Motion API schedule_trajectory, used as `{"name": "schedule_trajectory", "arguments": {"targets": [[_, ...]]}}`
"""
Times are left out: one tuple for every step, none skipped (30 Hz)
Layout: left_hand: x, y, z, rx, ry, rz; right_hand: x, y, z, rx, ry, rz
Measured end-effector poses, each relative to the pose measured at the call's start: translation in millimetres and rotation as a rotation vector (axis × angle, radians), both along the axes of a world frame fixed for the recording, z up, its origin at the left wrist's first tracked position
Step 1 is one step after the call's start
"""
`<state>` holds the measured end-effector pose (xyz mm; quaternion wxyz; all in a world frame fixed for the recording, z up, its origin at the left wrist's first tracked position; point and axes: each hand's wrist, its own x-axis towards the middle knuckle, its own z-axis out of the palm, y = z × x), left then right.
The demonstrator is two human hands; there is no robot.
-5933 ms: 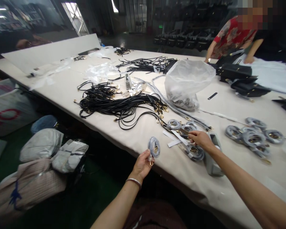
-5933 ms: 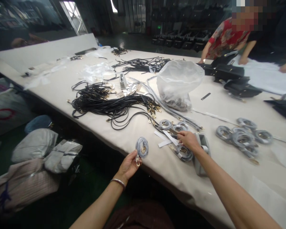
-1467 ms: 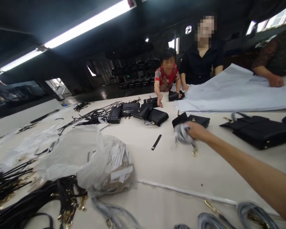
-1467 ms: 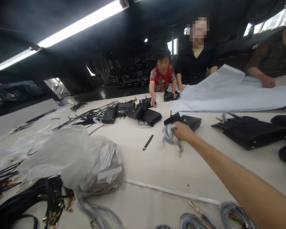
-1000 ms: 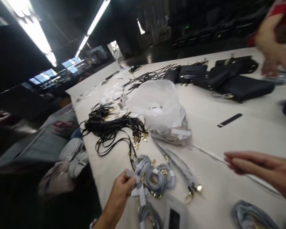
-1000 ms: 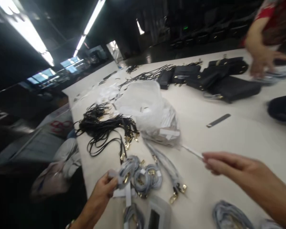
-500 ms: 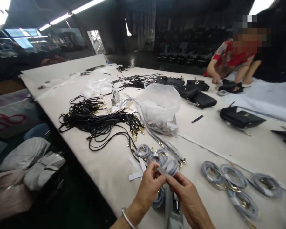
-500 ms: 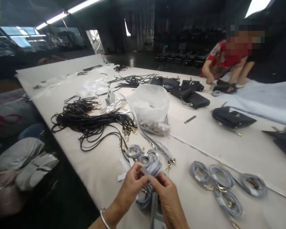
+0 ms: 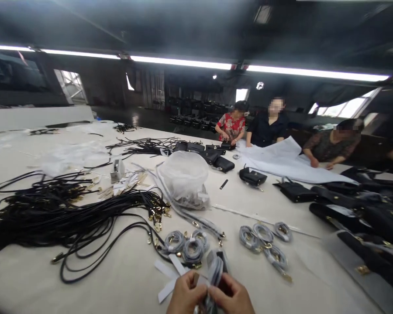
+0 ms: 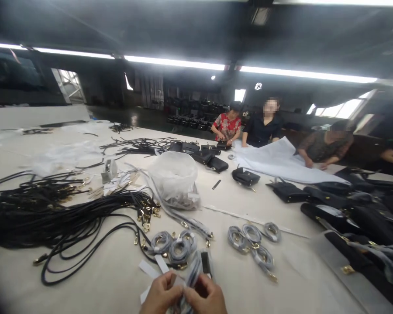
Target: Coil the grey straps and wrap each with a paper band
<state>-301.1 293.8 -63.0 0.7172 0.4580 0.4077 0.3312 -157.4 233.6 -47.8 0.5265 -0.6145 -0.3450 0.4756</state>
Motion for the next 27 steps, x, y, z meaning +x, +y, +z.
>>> {"name": "schedule_trajectory", "arguments": {"targets": [[0.4, -2.8, 0.5, 0.011, 0.002, -0.010, -2.0, -5.7, 1.6, -0.011, 0.012, -0.008], [1.0, -6.2, 1.6, 0.020, 0.011, -0.022, -3.9, -11.8, 4.4, -0.023, 0.030, -0.018], [1.6, -10.2, 3.7, 0.033, 0.031, -0.033, -5.7, -18.5, 8.4, -0.037, 0.043, -0.036], [1.9, -14.5, 6.8, 0.054, 0.062, -0.047, -7.7, -25.5, 13.2, -0.054, 0.046, -0.061], [1.9, -19.0, 10.9, 0.086, 0.102, -0.062, -9.9, -32.9, 18.3, -0.076, 0.041, -0.091], [1.7, -23.3, 15.6, 0.129, 0.144, -0.078, -12.0, -40.4, 23.3, -0.100, 0.029, -0.123], [1.5, -27.3, 20.6, 0.177, 0.182, -0.099, -14.0, -47.9, 27.6, -0.121, 0.017, -0.158], [1.4, -30.8, 25.4, 0.220, 0.209, -0.119, -15.7, -55.4, 30.7, -0.138, 0.007, -0.190], [1.7, -33.7, 29.6, 0.247, 0.218, -0.149, -17.2, -62.6, 32.5, -0.153, -0.006, -0.224], [2.1, -36.4, 33.1, 0.249, 0.209, -0.193, -18.4, -69.7, 33.1, -0.164, -0.015, -0.257], [2.7, -38.8, 35.9, 0.234, 0.195, -0.247, -19.5, -76.7, 32.6, -0.172, -0.022, -0.289], [3.3, -41.3, 37.9, 0.201, 0.175, -0.302, -20.7, -83.3, 31.6, -0.179, -0.021, -0.321], [3.8, -43.9, 39.5, 0.156, 0.156, -0.354, -22.1, -89.5, 30.2, -0.186, -0.004, -0.345], [4.3, -46.7, 40.6, 0.111, 0.139, -0.396, -23.6, -95.3, 28.9, -0.190, 0.024, -0.365], [4.7, -49.6, 41.4, 0.072, 0.127, -0.421, -25.1, -100.4, 27.9, -0.190, 0.062, -0.382], [5.3, -52.5, 41.7, 0.046, 0.117, -0.430, -26.6, -105.0, 27.0, -0.183, 0.108, -0.399], [6.1, -55.3, 41.7, 0.036, 0.108, -0.421, -27.7, -109.0, 26.3, -0.174, 0.158, -0.416], [7.3, -58.0, 41.3, 0.048, 0.103, -0.401, -28.4, -112.7, 25.7, -0.162, 0.211, -0.430], [8.9, -60.5, 40.6, 0.071, 0.100, -0.379, -28.5, -116.1, 24.9, -0.149, 0.266, -0.443], [11.0, -63.1, 39.7, 0.096, 0.096, -0.365, -27.9, -119.6, 23.9, -0.137, 0.324, -0.456], [13.6, -65.6, 38.9, 0.114, 0.091, -0.366, -26.6, -123.1, 22.5, -0.128, 0.385, -0.467], [16.9, -68.2, 38.1, 0.124, 0.086, -0.378, -24.5, -126.8, 20.9, -0.120, 0.446, -0.478], [20.8, -71.0, 37.6, 0.123, 0.081, -0.398, -21.7, -130.7, 19.1, -0.113, 0.504, -0.490], [25.6, -74.1, 37.4, 0.116, 0.075, -0.415, -18.1, -134.9, 17.3, -0.102, 0.554, -0.505], [31.4, -77.5, 37.4, 0.103, 0.067, -0.424, -13.7, -139.2, 15.6, -0.091, 0.596, -0.521], [38.2, -81.2, 37.7, 0.088, 0.058, -0.425, -8.5, -143.7, 14.1, -0.078, 0.632, -0.535], [46.2, -85.4, 38.3, 0.072, 0.050, -0.425, -2.5, -148.4, 12.9, -0.062, 0.663, -0.545]]}}
